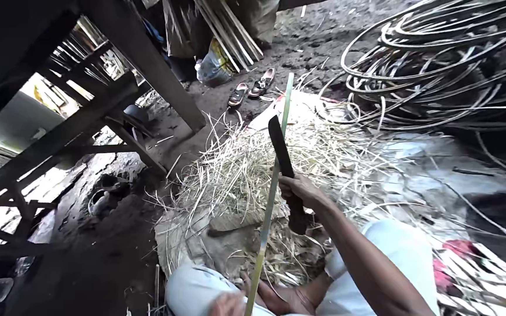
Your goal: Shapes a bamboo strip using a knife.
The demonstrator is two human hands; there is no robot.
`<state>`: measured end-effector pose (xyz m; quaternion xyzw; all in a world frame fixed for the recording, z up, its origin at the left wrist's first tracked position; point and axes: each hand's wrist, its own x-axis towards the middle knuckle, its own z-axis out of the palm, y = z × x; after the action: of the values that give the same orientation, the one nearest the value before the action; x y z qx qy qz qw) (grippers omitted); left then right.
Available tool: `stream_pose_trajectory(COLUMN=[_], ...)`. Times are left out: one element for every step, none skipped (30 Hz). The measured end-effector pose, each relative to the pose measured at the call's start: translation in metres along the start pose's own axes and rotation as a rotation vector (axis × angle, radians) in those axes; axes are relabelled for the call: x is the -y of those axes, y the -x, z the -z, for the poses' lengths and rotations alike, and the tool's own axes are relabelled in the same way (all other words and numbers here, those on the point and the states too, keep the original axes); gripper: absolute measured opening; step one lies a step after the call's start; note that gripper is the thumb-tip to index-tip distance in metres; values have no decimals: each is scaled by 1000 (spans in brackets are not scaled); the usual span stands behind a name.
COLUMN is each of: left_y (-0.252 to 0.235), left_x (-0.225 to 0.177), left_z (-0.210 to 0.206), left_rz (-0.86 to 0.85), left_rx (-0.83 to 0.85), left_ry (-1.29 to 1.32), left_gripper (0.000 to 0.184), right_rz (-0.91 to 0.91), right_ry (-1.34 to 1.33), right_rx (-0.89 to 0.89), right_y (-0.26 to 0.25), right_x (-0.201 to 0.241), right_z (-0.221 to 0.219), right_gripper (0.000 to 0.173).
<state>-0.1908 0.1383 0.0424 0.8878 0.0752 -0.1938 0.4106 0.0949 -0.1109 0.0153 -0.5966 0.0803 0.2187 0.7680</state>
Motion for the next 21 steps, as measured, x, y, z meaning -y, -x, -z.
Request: stream_pose_trajectory(left_y=[-15, -33, -53, -75, -95, -111, -125, -136, -144, -149, -152, -154, -156, -157, -158, -157, -154, -152, -151, -152, -151], left_x=[-10, -24, -40, -57, -71, -84, -95, -102, -106, -110, -114, -118, -122, -125, -127, -127, -126, -126, -125, -124, -123], left_z=[4, 7, 8, 5, 0, -7, -15, -23, -28, -31, -32, -30, -28, -27, -25, -23, -21, -19, -17, -16, -14], left_rz=[-54, -109, -155, -190, -213, -208, -199, -195, -194, -192, -198, -217, -241, -263, -276, -283, -278, -260, -240, -227, -215], left_rx=[-65, -133, -175, -190, -187, -183, -199, -229, -263, -297, -333, -365, -388, -415, -433, -435, -425, -421, -436, -459, -467], left_ry=[-39, -40, -5, 52, 122, 188, 242, 272, 282, 268, 244, 233, 244, 273, 287, 290, 283, 268, 252, 241, 222], left_gripper=[34, 37, 43, 51, 59, 65, 64, 60, 55, 51, 48, 44, 38, 31, 29, 31, 36, 40, 42, 42, 43], right_rz=[-5, 1, 14, 38, 72, 116, 178, 236, 276, 327, 420, 557, 729, 854, 909, 923, 915, 906, 919, 931, 918], right_ry=[-60, -72, -73, -78, -61, 26, 173, 369, 567, 727, 859, 968, 1047, 1092, 1113, 1117, 1107, 1094, 1085, 1074, 1063], right_rx=[29, 53, 70, 85, 90, 74, 19, -49, -110, -170, -246, -339, -432, -482, -491, -483, -472, -464, -471, -475, -479], right_y=[10, 17, 24, 29, 32, 34, 34, 35, 38, 42, 47, 50, 51, 51, 48, 44, 38, 32, 24, 18, 13], right_x=[1, 2, 4, 4, 4, 4, 3, 3, 3, -1, -12, -27, -41, -48, -49, -46, -42, -40, -40, -40, -40], right_z=[-5, -10, -15, -20, -25, -29, -32, -34, -34, -36, -40, -44, -46, -47, -46, -44, -42, -41, -42, -43, -45], right_gripper=[14, 14, 17, 17, 15, 14, 14, 24, 34, 40, 40, 34, 27, 24, 24, 23, 23, 23, 22, 23, 24])
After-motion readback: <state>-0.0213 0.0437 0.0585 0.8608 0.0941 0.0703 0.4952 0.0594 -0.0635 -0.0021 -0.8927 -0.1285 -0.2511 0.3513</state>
